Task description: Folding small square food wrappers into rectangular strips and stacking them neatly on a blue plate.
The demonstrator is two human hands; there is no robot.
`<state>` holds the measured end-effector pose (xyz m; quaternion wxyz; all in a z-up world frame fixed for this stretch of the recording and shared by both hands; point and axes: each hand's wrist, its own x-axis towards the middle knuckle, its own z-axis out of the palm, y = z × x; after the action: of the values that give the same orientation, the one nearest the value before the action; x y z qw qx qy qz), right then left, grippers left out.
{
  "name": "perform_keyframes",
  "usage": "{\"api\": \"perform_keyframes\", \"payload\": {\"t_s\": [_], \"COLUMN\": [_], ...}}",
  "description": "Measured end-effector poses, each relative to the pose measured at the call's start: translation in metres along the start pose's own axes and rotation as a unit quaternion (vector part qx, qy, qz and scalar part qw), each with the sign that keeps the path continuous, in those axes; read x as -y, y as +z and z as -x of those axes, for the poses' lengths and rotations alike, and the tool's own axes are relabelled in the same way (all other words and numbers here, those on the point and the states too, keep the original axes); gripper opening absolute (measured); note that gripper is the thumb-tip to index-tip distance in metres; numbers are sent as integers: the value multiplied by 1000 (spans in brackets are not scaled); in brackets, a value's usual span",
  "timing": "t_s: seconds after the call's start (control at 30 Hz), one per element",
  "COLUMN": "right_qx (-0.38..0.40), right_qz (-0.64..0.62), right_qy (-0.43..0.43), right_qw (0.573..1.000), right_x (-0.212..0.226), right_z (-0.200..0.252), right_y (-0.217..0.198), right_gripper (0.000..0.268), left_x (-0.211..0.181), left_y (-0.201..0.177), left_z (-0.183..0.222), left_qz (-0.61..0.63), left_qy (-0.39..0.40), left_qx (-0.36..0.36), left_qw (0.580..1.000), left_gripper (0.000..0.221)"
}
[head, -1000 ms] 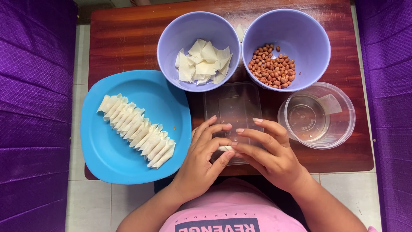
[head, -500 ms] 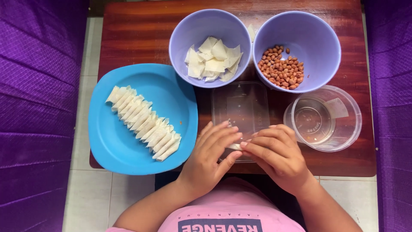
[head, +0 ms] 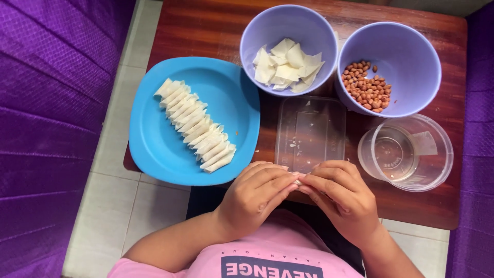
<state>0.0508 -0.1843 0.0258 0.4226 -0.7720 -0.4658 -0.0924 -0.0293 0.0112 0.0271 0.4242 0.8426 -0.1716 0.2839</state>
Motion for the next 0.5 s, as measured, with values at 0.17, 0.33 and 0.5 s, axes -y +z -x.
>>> {"api": "perform_keyframes", "payload": {"t_s": [0.17,0.33,0.5], "right_qx": [15,46,133], "right_qz": [-34,-66,-96], "right_qy": [-15,-31,-44], "right_qw": [999,996,985], "right_x": [15,27,42], "right_z": [-12,-34,-80], "right_y": [15,26,32], "right_gripper": [16,18,16], "left_x": [-7,-11,-14], "left_y": [-22,-44,-76], "left_z": [12,22,17], "left_qz": [-16,-34,-70], "left_qy": [-50,-74,-131], "left_qx": [-8,-42,-72], "left_qw": [999,996,986], "left_gripper": [9,9,3]}}
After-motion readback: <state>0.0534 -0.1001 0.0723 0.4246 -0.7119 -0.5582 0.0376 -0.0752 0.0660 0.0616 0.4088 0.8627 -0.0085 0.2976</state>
